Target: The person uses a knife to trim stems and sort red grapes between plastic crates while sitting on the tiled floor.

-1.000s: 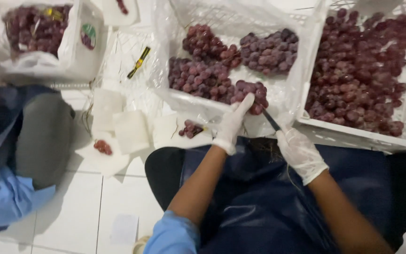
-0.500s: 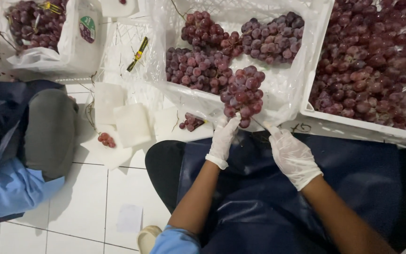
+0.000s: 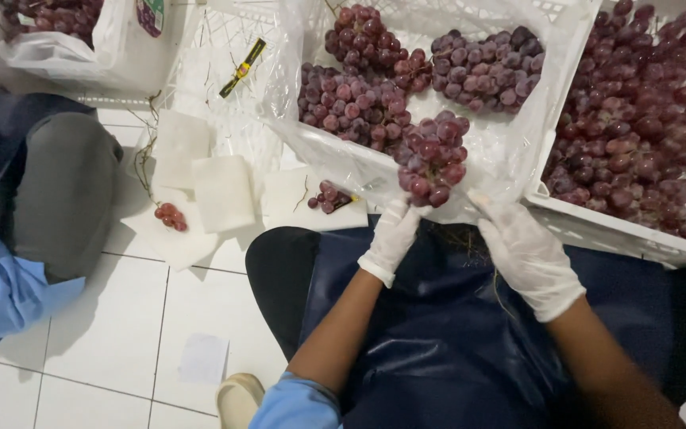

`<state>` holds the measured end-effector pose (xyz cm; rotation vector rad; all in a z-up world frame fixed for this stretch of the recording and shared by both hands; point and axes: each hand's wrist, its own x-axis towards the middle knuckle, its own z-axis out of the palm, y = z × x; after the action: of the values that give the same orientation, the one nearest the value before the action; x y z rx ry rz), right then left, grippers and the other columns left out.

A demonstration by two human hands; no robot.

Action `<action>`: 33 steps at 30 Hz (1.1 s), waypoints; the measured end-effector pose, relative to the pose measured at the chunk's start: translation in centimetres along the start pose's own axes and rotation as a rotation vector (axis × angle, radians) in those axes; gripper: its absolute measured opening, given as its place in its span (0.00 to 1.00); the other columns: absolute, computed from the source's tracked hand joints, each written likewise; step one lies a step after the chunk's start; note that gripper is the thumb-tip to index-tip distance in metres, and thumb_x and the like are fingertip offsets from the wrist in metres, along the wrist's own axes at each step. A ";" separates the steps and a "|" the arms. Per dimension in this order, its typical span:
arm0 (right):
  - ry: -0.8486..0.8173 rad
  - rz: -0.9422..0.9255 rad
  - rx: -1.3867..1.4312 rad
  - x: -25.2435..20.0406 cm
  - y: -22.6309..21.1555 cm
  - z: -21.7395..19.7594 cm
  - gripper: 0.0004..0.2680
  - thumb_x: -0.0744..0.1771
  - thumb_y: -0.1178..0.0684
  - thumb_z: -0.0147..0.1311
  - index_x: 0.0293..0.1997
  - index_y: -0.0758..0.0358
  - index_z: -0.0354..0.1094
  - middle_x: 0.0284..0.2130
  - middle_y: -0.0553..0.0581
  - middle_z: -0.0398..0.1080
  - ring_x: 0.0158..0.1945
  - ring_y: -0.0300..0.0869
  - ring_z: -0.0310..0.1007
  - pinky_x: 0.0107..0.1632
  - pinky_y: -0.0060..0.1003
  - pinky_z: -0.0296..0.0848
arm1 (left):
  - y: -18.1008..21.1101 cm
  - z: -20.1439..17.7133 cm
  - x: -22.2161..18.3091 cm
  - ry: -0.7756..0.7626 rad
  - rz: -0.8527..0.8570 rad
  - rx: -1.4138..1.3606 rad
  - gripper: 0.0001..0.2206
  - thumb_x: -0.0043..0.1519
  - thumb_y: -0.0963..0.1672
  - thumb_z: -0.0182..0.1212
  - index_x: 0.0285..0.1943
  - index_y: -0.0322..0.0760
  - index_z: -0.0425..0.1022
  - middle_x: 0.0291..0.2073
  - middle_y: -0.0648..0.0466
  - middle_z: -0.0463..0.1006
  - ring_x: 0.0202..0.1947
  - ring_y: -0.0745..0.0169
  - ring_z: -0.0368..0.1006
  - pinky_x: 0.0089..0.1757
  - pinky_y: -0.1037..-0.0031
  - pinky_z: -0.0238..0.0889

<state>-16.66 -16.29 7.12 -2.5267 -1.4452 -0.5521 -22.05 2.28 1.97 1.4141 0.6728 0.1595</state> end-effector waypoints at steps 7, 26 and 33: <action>-0.312 0.993 1.333 -1.4 -2.1 1.5 0.15 0.67 0.53 0.44 0.62 0.51 0.63 0.27 0.55 0.63 0.20 0.37 0.63 0.24 0.32 0.69 | 0.3 2.8 0.8 -0.067 -0.175 -0.029 0.18 0.53 0.51 0.65 0.49 0.42 0.76 0.23 0.54 0.75 0.24 0.71 0.71 0.26 0.82 0.67; -0.143 0.982 0.875 0.8 -0.3 2.0 0.11 0.70 0.45 0.44 0.59 0.47 0.60 0.41 0.61 0.71 0.43 0.50 0.73 0.47 0.46 0.70 | -1.4 4.1 0.4 -0.026 -0.218 -0.026 0.17 0.55 0.55 0.60 0.47 0.50 0.77 0.29 0.49 0.76 0.26 0.61 0.72 0.31 0.72 0.70; -0.343 0.936 0.661 -0.5 -0.4 3.5 0.12 0.67 0.41 0.47 0.55 0.43 0.63 0.52 0.55 0.68 0.57 0.47 0.64 0.62 0.45 0.61 | -3.0 4.8 2.0 -0.021 -0.245 0.008 0.16 0.55 0.54 0.60 0.48 0.51 0.78 0.32 0.53 0.78 0.30 0.63 0.73 0.30 0.78 0.69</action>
<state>-16.46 -15.32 3.73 -2.3884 -0.2589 0.4537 -18.81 -1.41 -1.47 1.3270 0.8230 -0.0507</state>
